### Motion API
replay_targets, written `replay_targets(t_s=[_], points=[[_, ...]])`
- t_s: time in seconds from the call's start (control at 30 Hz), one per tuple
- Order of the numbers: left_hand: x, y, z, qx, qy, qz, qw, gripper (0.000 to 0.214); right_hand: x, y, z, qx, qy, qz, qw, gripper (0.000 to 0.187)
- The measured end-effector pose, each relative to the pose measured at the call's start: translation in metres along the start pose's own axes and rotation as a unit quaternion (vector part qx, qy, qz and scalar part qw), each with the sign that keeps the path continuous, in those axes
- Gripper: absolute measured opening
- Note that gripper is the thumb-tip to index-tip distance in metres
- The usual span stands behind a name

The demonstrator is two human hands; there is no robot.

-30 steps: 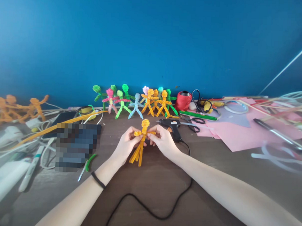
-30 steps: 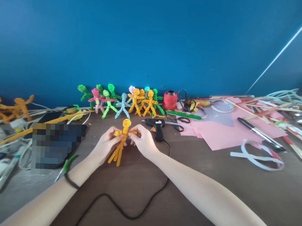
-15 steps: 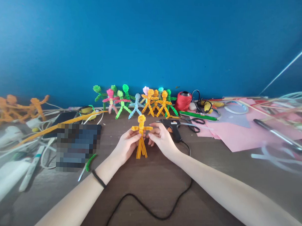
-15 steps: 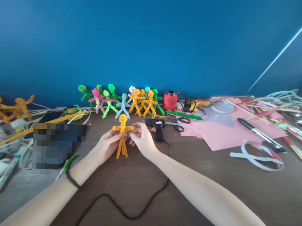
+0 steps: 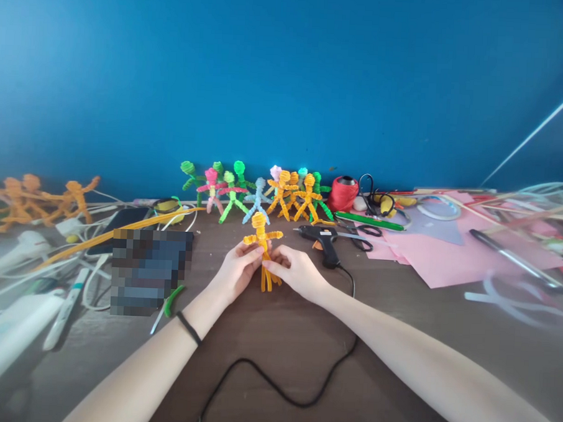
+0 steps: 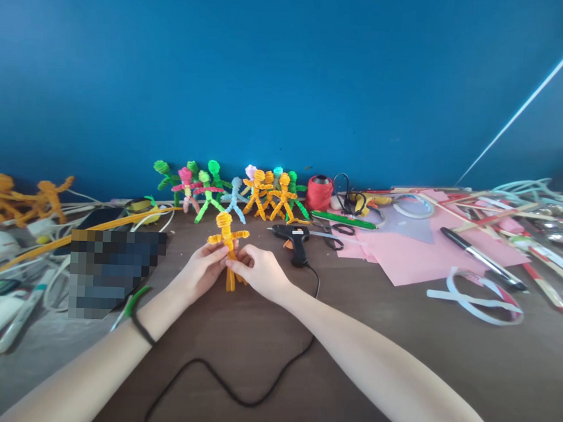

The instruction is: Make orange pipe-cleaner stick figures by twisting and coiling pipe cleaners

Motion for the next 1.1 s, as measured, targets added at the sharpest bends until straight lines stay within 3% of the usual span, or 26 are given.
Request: replay_targets(t_s=[0.17,0.33,0.5,0.87,1.1], points=[[0.001,0.001,-0.002,0.018,-0.006,0.017,1.000,0.014,-0.004,0.000,0.003,0.025,0.010,-0.008,1.000,0.013],[0.001,-0.001,-0.001,0.039,0.015,0.025,0.999,0.011,-0.009,0.001,0.006,-0.008,0.059,-0.010,0.998,0.009],[0.003,-0.004,0.000,0.046,0.104,0.065,0.991,0.024,-0.009,0.001,0.006,-0.016,0.069,-0.005,0.997,0.013],[0.002,-0.007,0.000,0.021,0.265,0.117,0.957,0.022,-0.011,0.001,0.007,0.007,0.089,0.012,0.996,0.014],[0.003,-0.009,0.001,0.028,0.304,0.128,0.944,0.027,-0.008,0.001,0.007,0.007,0.077,0.000,0.997,0.010]])
Point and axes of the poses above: each hand's wrist, its own y-axis towards the middle knuckle, its own z-axis out of the palm, x = y × z, the point moved 1 cm from there along y, towards the middle knuckle, and after that the axes turned 3 degrees about -y, right-handed, at the moved point
